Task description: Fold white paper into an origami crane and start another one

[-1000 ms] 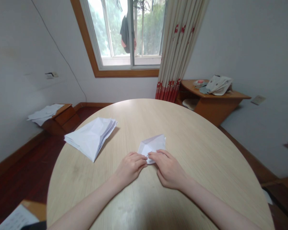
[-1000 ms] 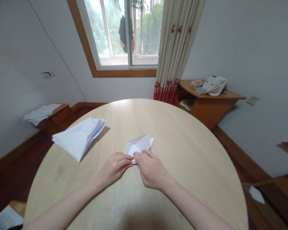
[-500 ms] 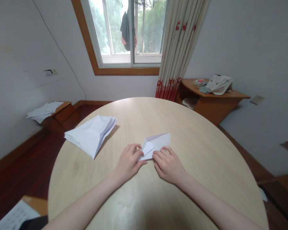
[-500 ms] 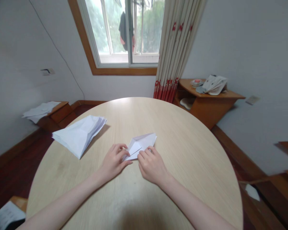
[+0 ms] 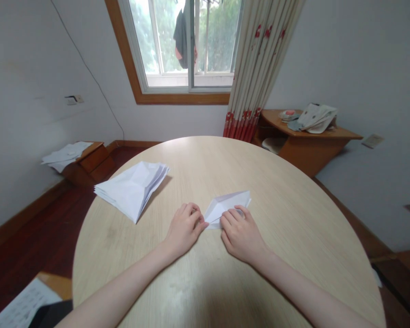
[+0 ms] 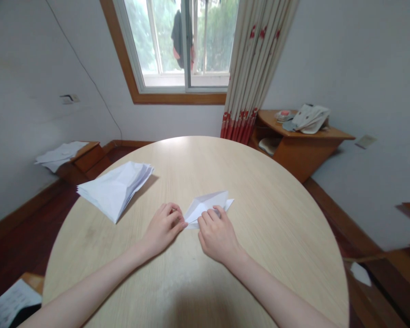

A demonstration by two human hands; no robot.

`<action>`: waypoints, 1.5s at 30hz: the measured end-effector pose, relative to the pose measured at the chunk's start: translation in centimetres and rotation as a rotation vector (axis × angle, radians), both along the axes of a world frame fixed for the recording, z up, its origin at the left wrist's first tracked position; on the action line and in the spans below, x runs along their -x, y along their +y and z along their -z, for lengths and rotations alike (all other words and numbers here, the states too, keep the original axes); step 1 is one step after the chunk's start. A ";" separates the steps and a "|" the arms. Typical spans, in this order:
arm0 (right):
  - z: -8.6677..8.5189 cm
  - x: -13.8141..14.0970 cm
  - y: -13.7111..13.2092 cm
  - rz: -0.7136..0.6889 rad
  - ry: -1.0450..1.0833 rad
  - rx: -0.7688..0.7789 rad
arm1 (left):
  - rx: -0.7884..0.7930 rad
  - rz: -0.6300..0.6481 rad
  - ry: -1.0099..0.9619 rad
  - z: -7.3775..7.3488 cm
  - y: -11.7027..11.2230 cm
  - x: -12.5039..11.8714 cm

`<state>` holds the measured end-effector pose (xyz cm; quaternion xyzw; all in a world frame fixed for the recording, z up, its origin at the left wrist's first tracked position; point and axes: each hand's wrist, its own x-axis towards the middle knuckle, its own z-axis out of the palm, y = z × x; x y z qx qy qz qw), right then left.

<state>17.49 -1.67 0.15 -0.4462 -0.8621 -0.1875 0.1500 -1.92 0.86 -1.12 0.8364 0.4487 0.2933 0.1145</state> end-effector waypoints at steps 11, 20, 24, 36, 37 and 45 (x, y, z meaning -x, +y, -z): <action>0.5 0.1 0.1 0.037 0.004 -0.028 | 0.006 0.003 0.187 0.0 -0.2 -0.3; 0.7 0.2 0.5 0.061 0.029 -0.004 | 0.062 0.020 0.165 -0.3 -0.3 -0.3; 0.7 0.3 0.6 0.079 0.032 0.022 | 0.103 0.029 0.108 -0.7 -0.1 0.0; 0.7 0.0 0.8 0.062 0.050 0.036 | 0.035 0.199 0.091 -1.1 1.0 1.6; 0.7 0.0 0.8 0.057 0.052 0.036 | 0.022 0.222 0.093 -1.1 1.1 1.7; 0.9 -0.4 1.1 0.020 0.061 0.050 | -0.107 0.326 0.262 -1.3 0.9 1.9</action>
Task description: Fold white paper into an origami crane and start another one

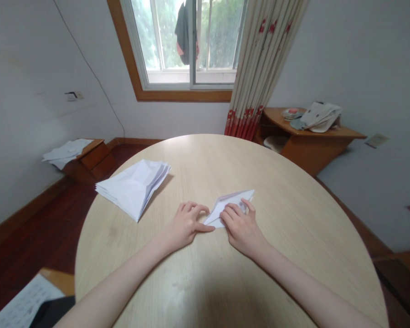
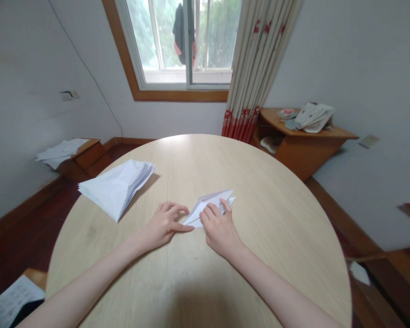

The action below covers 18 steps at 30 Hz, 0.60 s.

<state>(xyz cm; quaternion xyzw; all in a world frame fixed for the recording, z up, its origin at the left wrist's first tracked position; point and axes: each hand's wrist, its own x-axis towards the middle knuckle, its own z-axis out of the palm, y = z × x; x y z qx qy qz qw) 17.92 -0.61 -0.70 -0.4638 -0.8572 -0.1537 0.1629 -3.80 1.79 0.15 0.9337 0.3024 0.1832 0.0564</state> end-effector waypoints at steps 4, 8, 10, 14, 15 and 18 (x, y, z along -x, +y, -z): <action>0.0 -0.2 0.1 -0.031 0.025 0.018 | -0.093 -0.004 0.119 -0.4 -0.7 -0.3; 0.1 -0.3 0.1 -0.058 0.066 0.037 | -0.203 0.007 0.200 -0.4 -1.3 -0.9; 0.1 -0.4 0.2 -0.065 0.078 0.041 | -0.239 0.015 0.221 -0.4 -1.4 -1.2; 0.1 -0.5 0.3 -0.067 0.078 0.052 | -0.218 0.005 0.223 -0.4 -1.4 -1.3; 0.0 -0.6 0.4 -0.069 0.074 0.057 | -0.198 -0.001 0.215 -0.5 -1.4 -1.1; -0.2 -0.9 0.3 -0.084 0.061 0.073 | -0.139 -0.008 0.183 -0.7 -1.1 -0.6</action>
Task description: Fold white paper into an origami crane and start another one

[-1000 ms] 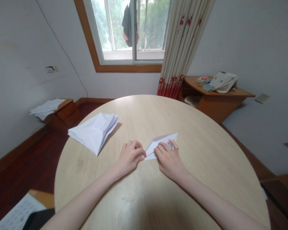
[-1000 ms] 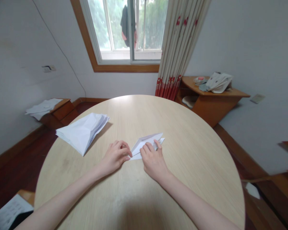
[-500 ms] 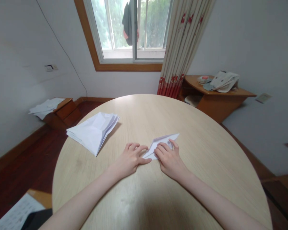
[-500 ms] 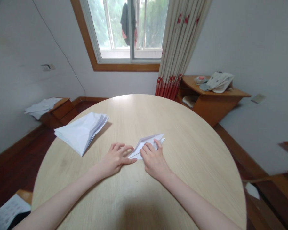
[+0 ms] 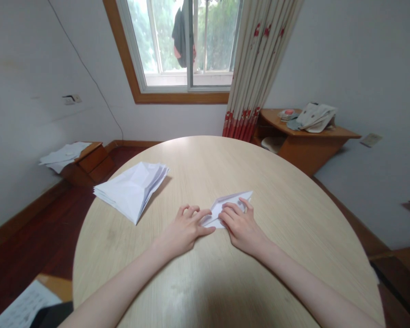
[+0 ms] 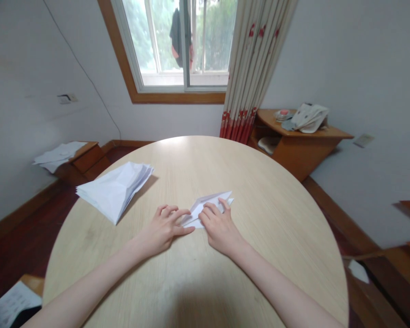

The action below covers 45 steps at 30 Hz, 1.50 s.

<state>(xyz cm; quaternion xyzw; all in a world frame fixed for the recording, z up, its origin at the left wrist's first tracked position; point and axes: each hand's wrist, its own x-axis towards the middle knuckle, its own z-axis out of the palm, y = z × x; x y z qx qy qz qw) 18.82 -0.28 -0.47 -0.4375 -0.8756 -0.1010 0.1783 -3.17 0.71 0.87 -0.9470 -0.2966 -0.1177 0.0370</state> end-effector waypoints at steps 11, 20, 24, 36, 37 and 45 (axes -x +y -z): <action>-0.4 -1.3 -0.2 -0.021 0.039 -0.064 | 0.075 0.002 -0.041 -0.4 -0.2 0.3; -0.5 -1.9 0.2 0.050 0.039 -0.150 | 0.052 0.009 -0.059 -0.4 -1.0 -0.3; -0.6 -2.1 0.4 0.059 0.021 -0.137 | 0.028 0.044 -0.109 -0.1 -1.1 -0.5; -0.2 -2.1 0.3 0.058 0.028 -0.114 | 0.131 0.139 -0.182 1.0 -0.5 -0.6; -0.3 -2.2 0.3 0.064 0.030 -0.113 | 0.134 0.139 -0.181 1.0 -0.5 -0.6; -0.2 -2.6 0.7 0.073 0.019 -0.124 | 0.171 0.179 -0.187 1.1 -0.6 -0.7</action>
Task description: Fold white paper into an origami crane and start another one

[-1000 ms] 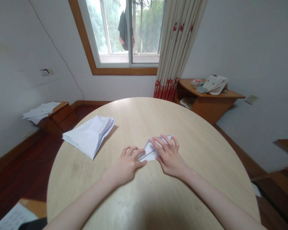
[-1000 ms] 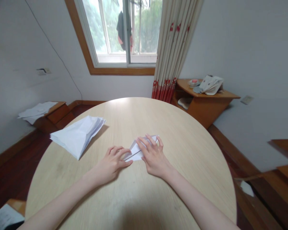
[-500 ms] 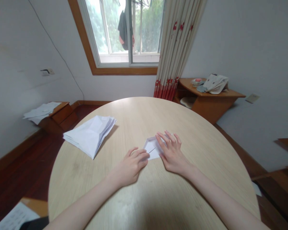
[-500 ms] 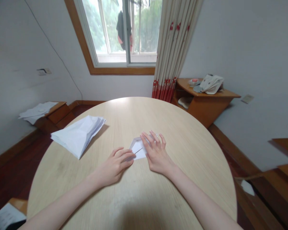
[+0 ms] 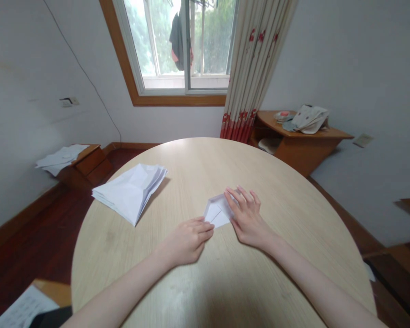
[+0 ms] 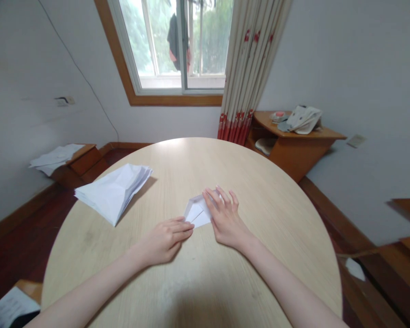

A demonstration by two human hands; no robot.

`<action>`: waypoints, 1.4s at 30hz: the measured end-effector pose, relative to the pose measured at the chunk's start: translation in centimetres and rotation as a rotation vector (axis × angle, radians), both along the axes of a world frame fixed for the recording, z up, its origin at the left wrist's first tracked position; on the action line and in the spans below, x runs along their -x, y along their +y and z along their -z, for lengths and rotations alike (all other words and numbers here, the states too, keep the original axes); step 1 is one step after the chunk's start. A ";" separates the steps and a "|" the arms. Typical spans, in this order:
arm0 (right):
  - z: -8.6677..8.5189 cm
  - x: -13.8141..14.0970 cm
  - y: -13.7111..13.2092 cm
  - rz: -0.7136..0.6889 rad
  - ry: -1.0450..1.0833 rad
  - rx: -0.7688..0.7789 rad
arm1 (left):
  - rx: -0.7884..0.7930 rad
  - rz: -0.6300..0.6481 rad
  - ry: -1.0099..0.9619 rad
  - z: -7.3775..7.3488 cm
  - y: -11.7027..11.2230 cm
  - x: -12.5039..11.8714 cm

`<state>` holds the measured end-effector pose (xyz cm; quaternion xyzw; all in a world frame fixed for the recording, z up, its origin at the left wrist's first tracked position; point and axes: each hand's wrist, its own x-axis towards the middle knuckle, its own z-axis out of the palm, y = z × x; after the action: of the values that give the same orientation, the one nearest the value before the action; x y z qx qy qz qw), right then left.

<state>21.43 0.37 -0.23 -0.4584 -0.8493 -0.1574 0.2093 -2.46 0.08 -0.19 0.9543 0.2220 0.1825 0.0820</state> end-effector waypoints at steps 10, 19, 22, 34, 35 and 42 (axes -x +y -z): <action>1.3 0.5 0.7 0.075 0.066 -0.092 | -0.016 0.088 -0.081 0.1 -1.3 -0.8; 1.2 1.1 0.1 0.076 0.121 -0.030 | 0.067 0.109 -0.111 -0.8 -0.5 -0.1; 1.2 1.6 -0.3 0.081 0.169 -0.014 | 0.037 0.082 -0.119 -0.9 -0.4 0.0; 1.4 2.1 -0.8 0.095 0.300 0.114 | 0.023 0.000 -0.140 -0.3 0.4 0.2; 1.5 2.1 -0.7 0.100 0.308 0.127 | 0.025 -0.003 -0.134 -0.3 0.4 0.2; 2.4 1.1 0.6 0.174 0.411 0.174 | 0.010 -0.016 -0.096 -0.7 0.0 0.2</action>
<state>20.36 1.02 -2.65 -0.5686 -0.7566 -0.0045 0.3230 -2.66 0.13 0.51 0.9422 0.2265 0.2275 0.0960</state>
